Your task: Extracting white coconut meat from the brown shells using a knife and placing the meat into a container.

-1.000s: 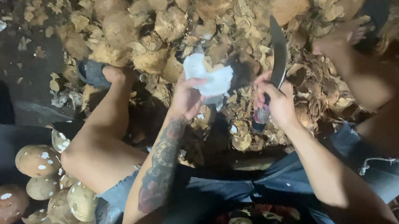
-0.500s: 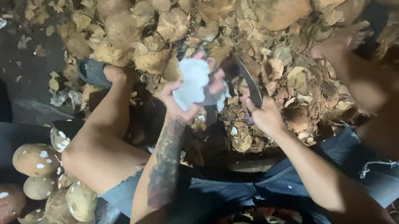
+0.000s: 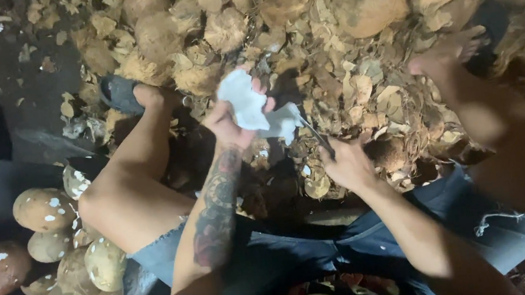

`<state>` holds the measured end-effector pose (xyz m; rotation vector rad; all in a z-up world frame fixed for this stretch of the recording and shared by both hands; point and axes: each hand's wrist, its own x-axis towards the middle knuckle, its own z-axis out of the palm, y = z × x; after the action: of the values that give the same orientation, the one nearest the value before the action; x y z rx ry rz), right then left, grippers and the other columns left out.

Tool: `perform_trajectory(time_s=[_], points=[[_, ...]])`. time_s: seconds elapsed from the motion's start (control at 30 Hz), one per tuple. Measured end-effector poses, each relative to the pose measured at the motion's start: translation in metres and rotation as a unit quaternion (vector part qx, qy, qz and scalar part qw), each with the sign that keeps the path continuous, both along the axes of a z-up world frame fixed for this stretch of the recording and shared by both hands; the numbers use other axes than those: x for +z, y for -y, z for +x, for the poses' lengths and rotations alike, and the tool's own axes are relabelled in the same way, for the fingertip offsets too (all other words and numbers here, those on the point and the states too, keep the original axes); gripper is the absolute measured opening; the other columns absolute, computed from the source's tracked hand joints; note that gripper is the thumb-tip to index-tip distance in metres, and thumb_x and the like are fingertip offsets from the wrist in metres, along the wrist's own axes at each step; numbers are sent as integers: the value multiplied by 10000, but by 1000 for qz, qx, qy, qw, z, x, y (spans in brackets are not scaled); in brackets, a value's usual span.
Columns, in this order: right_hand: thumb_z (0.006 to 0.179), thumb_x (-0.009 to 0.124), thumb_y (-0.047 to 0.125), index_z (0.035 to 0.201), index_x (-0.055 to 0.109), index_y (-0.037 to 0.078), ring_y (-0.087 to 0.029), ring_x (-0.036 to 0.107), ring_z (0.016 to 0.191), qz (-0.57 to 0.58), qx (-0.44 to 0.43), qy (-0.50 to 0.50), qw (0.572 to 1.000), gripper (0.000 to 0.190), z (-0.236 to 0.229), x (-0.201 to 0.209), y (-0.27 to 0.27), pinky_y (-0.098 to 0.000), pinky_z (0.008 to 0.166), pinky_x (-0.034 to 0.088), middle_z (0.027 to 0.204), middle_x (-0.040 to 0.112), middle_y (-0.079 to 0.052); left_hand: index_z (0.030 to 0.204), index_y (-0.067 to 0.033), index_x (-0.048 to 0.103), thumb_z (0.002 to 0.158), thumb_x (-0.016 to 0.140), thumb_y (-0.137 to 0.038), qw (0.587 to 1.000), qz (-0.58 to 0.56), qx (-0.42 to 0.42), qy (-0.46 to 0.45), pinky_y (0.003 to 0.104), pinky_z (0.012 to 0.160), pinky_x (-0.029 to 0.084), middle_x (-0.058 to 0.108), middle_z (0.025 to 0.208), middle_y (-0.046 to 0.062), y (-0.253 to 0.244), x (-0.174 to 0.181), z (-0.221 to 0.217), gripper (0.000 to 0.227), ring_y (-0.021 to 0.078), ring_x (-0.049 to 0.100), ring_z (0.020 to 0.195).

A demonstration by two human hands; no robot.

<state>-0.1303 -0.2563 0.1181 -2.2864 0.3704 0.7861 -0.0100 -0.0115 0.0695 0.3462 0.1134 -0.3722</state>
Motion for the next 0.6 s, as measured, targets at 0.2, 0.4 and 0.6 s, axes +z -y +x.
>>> perform_trajectory(time_s=[0.2, 0.4, 0.6], points=[[1012, 491, 96, 1448, 569, 61, -485, 766, 946, 2, 132, 136, 982, 444, -10, -6, 0, -552, 778, 662, 1136, 704, -313, 1387, -139, 591, 838, 548, -896, 998, 1, 42, 53, 474, 986, 605, 690, 1080, 93, 29, 11, 5, 936, 267, 671, 1088], [1106, 343, 222, 1470, 425, 137, -510, 768, 936, -28, 170, 119, 978, 383, -22, -32, -2, -619, 791, 616, 1076, 723, -319, 1253, -74, 627, 956, 570, -648, 996, 79, 22, -19, 460, 952, 664, 728, 1129, 128, 43, -17, 9, 649, 359, 731, 1150], [1086, 379, 250, 1196, 515, 167, -386, 797, 773, -119, 234, 248, 933, 193, -23, -48, 4, -527, 653, 645, 923, 758, -172, 1281, -62, 638, 891, 659, -472, 981, 164, 41, 91, 442, 989, 640, 724, 1031, 192, 60, -7, 13, 566, 361, 734, 1069]])
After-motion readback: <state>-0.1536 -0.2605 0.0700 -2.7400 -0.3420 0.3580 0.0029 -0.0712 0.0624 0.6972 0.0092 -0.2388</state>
